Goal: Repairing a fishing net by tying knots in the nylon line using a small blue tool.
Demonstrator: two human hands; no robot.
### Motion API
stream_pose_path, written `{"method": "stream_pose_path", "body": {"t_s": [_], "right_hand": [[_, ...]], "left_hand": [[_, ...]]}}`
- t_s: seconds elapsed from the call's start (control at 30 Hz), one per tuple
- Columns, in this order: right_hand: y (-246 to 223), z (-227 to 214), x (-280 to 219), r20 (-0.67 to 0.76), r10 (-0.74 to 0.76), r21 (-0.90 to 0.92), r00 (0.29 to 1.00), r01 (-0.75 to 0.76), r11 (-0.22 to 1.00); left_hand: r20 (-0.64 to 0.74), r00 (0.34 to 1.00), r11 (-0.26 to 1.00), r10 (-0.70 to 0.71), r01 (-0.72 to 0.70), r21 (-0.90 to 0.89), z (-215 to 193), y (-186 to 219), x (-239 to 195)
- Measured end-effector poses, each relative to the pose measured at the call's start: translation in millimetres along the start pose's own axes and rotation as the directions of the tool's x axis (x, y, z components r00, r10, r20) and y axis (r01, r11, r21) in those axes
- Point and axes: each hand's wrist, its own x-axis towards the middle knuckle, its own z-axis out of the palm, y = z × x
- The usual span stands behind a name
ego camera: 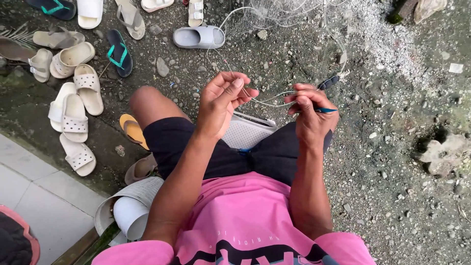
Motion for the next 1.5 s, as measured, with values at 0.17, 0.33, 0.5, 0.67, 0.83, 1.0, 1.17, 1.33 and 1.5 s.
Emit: {"method": "stream_pose_path", "body": {"t_s": [0.17,0.33,0.5,0.67,0.83,1.0,1.17,1.33,1.5], "right_hand": [[5,-11,0,-0.02,0.009,0.053,1.0,-0.008,0.999],[7,-12,4,-0.032,0.022,0.08,0.999,-0.02,0.997],[4,-7,12,-0.013,0.042,0.096,0.999,-0.041,0.995],[-24,19,21,0.035,0.04,-0.044,0.999,-0.039,0.998],[-64,43,20,0.078,-0.226,-0.514,0.971,0.234,0.825],[-78,85,24,0.266,-0.141,-0.35,0.954,0.232,0.908],[-72,94,26,0.28,-0.117,-0.344,0.953,0.213,0.914],[-72,98,26,0.306,-0.125,-0.365,0.944,0.237,0.9],[-80,104,25,0.361,-0.181,-0.45,0.915,0.341,0.825]], "left_hand": [[-0.011,0.998,0.998,0.056,-0.056,0.016,4,-4,-2],[0.031,0.996,0.997,0.079,-0.079,-0.002,5,-8,-9],[-0.003,0.984,0.983,0.179,-0.179,0.039,6,-8,-13],[0.049,0.927,0.919,0.373,-0.376,0.119,15,0,-14],[0.112,0.865,0.849,0.489,-0.502,0.168,19,10,-14],[0.151,0.838,0.824,0.524,-0.544,0.16,17,16,-16],[0.132,0.836,0.815,0.532,-0.548,0.189,15,19,-16],[0.121,0.834,0.805,0.538,-0.551,0.22,14,20,-17],[0.065,0.859,0.832,0.507,-0.508,0.223,16,19,-17]]}}
